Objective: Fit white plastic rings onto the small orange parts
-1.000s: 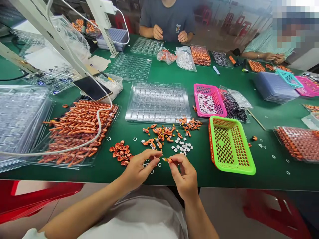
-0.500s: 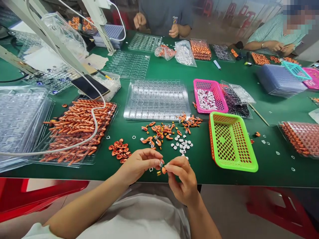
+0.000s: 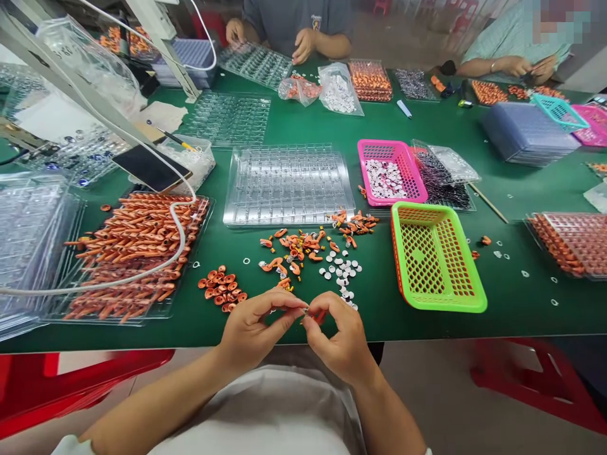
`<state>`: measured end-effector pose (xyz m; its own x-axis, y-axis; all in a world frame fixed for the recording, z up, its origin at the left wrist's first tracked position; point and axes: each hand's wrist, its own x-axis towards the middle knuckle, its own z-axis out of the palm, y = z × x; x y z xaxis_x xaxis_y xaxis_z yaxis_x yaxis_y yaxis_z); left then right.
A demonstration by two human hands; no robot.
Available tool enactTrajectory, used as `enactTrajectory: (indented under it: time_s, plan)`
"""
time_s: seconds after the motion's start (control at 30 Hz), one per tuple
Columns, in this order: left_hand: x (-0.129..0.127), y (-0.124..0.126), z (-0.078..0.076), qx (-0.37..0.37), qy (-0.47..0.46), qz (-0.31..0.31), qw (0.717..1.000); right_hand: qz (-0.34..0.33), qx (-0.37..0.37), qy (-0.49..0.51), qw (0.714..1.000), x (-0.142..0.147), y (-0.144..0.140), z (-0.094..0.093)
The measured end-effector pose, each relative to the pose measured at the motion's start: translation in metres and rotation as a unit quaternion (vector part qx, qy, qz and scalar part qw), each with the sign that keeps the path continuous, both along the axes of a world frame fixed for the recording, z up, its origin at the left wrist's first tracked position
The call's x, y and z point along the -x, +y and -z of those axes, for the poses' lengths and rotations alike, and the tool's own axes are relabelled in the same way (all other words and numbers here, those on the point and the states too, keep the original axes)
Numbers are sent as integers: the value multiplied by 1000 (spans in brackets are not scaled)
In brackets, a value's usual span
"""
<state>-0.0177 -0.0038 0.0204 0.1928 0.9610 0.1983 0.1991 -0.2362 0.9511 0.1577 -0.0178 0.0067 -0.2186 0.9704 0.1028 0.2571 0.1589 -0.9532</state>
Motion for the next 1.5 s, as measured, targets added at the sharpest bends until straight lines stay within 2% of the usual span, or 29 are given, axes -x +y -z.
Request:
enactTrajectory:
  time_s: [0.13, 0.23, 0.4, 0.53, 0.83, 1.07, 1.2, 1.37, 1.5]
  plan:
    - [-4, -2, 4, -12, 17, -21, 1000, 44, 1, 0, 999, 4, -4, 3]
    - [-6, -1, 6, -14, 15, -18, 1000, 79, 30, 10, 996, 6, -5, 7]
    - [-7, 3, 8, 8, 9, 11, 1000, 103, 136, 160, 972, 6, -5, 18]
    - [-9, 3, 9, -7, 6, 5, 1000, 99, 184, 250, 946, 11, -3, 21]
    - [-10, 0, 12, -37, 8, -17, 999, 106, 201, 253, 941, 19, -5, 23]
    - [-10, -1, 16, -101, 31, -20, 994, 102, 225, 286, 926, 21, -5, 21]
    - [-7, -1, 15, -133, 61, -9, 989, 89, 270, 331, 900, 21, -2, 16]
    - [-2, 2, 11, -140, 77, 31, 987, 61, 346, 377, 857, 19, 2, 11]
    - [-1, 5, 11, -144, 84, 26, 986, 49, 381, 400, 832, 17, 2, 12]
